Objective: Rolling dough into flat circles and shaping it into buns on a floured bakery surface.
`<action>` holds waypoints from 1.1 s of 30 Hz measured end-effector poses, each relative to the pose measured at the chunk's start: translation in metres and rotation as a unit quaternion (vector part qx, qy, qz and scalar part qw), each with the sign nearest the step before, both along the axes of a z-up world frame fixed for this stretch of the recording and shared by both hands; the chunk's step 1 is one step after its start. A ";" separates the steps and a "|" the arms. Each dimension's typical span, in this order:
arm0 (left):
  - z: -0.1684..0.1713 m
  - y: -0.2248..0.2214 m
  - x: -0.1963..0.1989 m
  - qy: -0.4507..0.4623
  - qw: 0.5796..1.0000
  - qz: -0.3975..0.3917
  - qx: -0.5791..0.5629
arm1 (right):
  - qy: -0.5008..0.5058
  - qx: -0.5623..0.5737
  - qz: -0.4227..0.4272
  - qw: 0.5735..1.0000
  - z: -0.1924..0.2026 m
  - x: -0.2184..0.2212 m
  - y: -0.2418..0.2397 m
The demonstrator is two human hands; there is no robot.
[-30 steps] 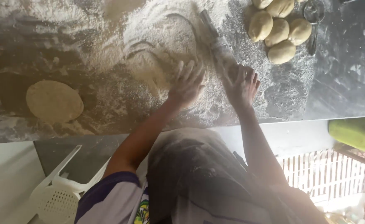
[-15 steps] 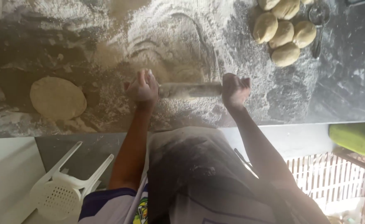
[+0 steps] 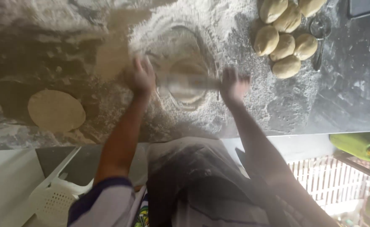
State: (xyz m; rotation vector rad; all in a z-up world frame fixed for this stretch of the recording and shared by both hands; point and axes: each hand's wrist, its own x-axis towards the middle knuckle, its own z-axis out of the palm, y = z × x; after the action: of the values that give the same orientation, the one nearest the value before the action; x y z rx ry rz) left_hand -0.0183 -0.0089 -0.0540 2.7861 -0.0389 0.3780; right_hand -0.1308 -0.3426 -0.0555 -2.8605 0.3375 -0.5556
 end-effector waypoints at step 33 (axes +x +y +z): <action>0.088 -0.099 0.016 0.114 0.933 -0.278 -0.196 | 0.302 0.180 -0.188 0.917 0.084 -0.117 -0.008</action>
State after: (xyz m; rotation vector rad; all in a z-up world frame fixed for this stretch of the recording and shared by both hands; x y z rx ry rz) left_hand -0.0027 -0.1077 0.0341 2.2726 -0.6120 -0.0783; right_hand -0.2477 -0.3511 0.0284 -2.5336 0.9845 0.3385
